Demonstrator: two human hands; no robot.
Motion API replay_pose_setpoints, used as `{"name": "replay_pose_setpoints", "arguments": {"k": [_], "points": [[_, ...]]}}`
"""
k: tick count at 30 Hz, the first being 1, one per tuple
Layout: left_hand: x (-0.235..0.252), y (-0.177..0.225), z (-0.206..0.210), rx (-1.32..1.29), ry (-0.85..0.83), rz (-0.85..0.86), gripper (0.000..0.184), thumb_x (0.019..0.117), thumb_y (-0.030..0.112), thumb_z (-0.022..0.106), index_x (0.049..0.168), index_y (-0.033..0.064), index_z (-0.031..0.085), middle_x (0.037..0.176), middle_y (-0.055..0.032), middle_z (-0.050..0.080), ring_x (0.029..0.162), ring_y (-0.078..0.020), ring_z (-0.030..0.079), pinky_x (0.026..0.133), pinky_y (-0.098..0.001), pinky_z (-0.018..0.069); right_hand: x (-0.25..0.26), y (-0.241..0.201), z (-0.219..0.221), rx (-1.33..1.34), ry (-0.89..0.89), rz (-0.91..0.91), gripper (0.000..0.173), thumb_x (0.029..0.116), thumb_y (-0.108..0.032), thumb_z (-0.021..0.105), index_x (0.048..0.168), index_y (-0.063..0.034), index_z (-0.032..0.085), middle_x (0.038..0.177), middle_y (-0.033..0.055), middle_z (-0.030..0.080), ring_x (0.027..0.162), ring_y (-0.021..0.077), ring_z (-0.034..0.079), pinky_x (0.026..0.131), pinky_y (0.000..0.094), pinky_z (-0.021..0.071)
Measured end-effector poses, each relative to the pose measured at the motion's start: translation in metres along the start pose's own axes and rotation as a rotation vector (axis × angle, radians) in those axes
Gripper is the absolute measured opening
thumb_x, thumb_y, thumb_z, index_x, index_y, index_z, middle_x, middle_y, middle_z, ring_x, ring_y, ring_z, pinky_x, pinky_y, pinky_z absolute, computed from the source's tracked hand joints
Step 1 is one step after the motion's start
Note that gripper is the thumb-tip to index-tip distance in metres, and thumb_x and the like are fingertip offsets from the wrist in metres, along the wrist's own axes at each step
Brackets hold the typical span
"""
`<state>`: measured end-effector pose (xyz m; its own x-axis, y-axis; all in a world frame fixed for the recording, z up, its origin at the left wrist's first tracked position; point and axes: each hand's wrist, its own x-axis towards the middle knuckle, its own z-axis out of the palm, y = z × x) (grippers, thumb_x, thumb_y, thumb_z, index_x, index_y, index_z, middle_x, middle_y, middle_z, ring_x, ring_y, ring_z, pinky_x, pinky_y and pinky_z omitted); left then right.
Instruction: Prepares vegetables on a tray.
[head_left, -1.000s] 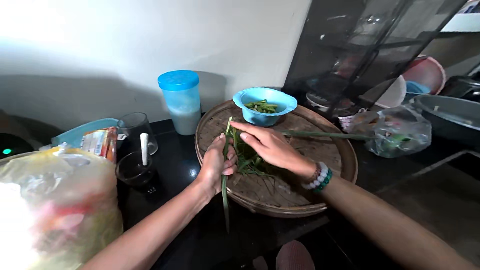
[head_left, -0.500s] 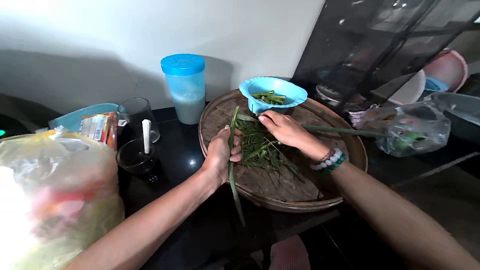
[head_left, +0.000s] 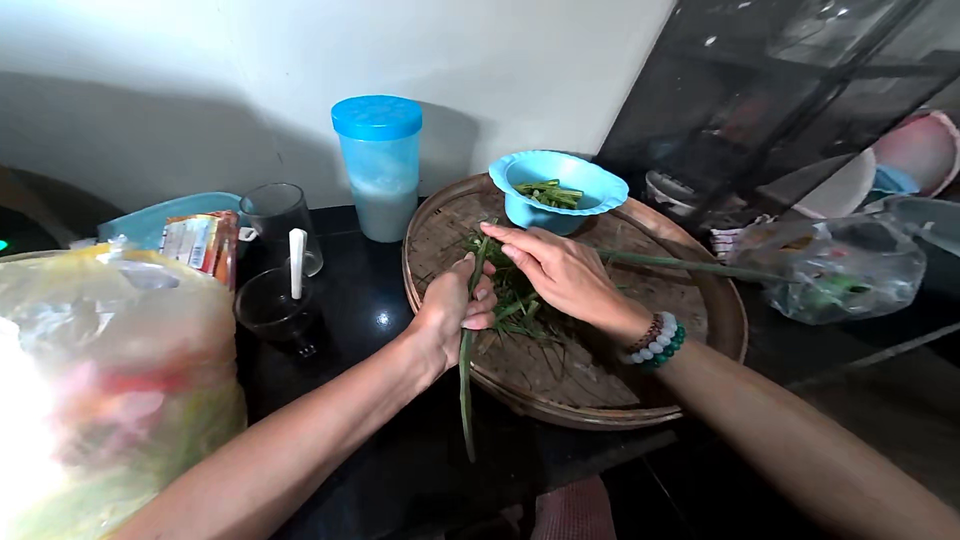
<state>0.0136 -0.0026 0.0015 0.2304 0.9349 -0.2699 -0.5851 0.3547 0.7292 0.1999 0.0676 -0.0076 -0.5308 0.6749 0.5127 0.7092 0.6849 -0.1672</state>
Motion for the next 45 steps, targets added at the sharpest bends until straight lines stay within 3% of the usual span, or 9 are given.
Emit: {"name": "replay_pose_setpoints", "arguments": {"k": [5, 8, 14, 23, 27, 32, 37, 42, 45], "points": [[-0.005, -0.002, 0.001, -0.004, -0.042, 0.035, 0.043, 0.1121, 0.043, 0.03, 0.11, 0.0081, 0.054, 0.055, 0.0054, 0.036, 0.036, -0.0002, 0.03, 0.033, -0.0127, 0.0273, -0.001, 0.017, -0.015, 0.038, 0.044, 0.148, 0.04, 0.1115, -0.035, 0.04, 0.148, -0.0305, 0.057, 0.115, 0.0114, 0.072, 0.091, 0.0331, 0.07, 0.07, 0.0594, 0.054], [-0.003, -0.001, 0.0, -0.004, -0.025, 0.069, 0.038, 0.1122, 0.041, 0.031, 0.104, 0.0091, 0.05, 0.056, 0.0053, 0.035, 0.037, -0.0011, 0.03, 0.034, -0.0133, 0.0282, 0.001, 0.011, -0.013, 0.104, 0.078, 0.057, 0.042, 0.1116, -0.033, 0.037, 0.148, -0.0294, 0.056, 0.131, 0.0036, 0.069, 0.107, 0.0246, 0.07, 0.086, 0.0557, 0.0561], [-0.003, -0.002, 0.002, 0.031, 0.008, 0.095, 0.042, 0.1137, 0.04, 0.022, 0.095, 0.0106, 0.047, 0.056, 0.0057, 0.034, 0.037, -0.001, 0.028, 0.035, -0.0134, 0.0257, -0.004, -0.013, 0.005, 0.093, 0.022, -0.139, 0.042, 0.1093, -0.037, 0.042, 0.149, -0.0409, 0.053, 0.09, 0.0006, 0.065, 0.07, 0.0171, 0.063, 0.056, 0.0401, 0.0516], [0.003, -0.003, 0.004, 0.183, 0.05, 0.092, 0.04, 0.1135, 0.04, 0.024, 0.096, 0.0111, 0.047, 0.056, 0.006, 0.031, 0.038, -0.0017, 0.027, 0.036, -0.0143, 0.025, 0.006, -0.007, 0.003, -0.069, 0.038, -0.02, 0.039, 0.109, -0.037, 0.045, 0.145, -0.0453, 0.056, 0.089, 0.0033, 0.067, 0.069, 0.0229, 0.063, 0.053, 0.0443, 0.048], [-0.008, -0.008, 0.009, 0.216, 0.029, 0.073, 0.041, 0.1133, 0.041, 0.024, 0.101, 0.0109, 0.049, 0.056, 0.0059, 0.032, 0.038, -0.0015, 0.028, 0.035, -0.0143, 0.0263, 0.01, 0.005, -0.015, -0.054, 0.006, 0.15, 0.038, 0.1106, -0.034, 0.043, 0.146, -0.034, 0.058, 0.1, 0.0144, 0.07, 0.08, 0.0365, 0.068, 0.061, 0.0578, 0.0506], [-0.003, -0.004, 0.005, 0.1, 0.069, 0.101, 0.044, 0.1143, 0.036, 0.022, 0.109, 0.0058, 0.054, 0.057, 0.0042, 0.036, 0.038, -0.0018, 0.03, 0.035, -0.0142, 0.0271, 0.003, 0.005, -0.015, 0.086, 0.045, 0.012, 0.041, 0.1112, -0.035, 0.036, 0.146, -0.0313, 0.058, 0.128, 0.0007, 0.07, 0.102, 0.022, 0.071, 0.082, 0.0538, 0.0569], [-0.001, -0.008, 0.006, 0.232, 0.106, 0.159, 0.034, 0.1148, 0.031, 0.021, 0.103, 0.0119, 0.046, 0.058, 0.0037, 0.036, 0.04, -0.003, 0.03, 0.037, -0.0158, 0.0261, -0.005, -0.012, -0.002, 0.003, -0.007, -0.146, 0.041, 0.1084, -0.035, 0.043, 0.146, -0.0424, 0.056, 0.089, 0.0008, 0.068, 0.069, 0.0197, 0.065, 0.054, 0.0436, 0.0512], [-0.005, -0.014, 0.009, 0.376, 0.076, 0.167, 0.039, 0.1149, 0.031, 0.023, 0.116, 0.0076, 0.054, 0.059, 0.0026, 0.037, 0.041, -0.0045, 0.032, 0.037, -0.017, 0.0284, 0.007, 0.014, -0.01, -0.023, -0.044, 0.064, 0.039, 0.1107, -0.037, 0.04, 0.146, -0.0394, 0.057, 0.109, 0.0071, 0.073, 0.085, 0.0315, 0.071, 0.065, 0.0587, 0.0534], [-0.006, -0.011, 0.007, 0.309, 0.04, 0.162, 0.043, 0.1148, 0.032, 0.022, 0.118, 0.0064, 0.056, 0.059, 0.0028, 0.039, 0.04, -0.0034, 0.032, 0.037, -0.0158, 0.0278, 0.008, 0.03, -0.017, 0.072, -0.019, 0.136, 0.041, 0.1117, -0.038, 0.035, 0.146, -0.0329, 0.058, 0.135, -0.0006, 0.068, 0.111, 0.0271, 0.07, 0.086, 0.063, 0.0536]]}}
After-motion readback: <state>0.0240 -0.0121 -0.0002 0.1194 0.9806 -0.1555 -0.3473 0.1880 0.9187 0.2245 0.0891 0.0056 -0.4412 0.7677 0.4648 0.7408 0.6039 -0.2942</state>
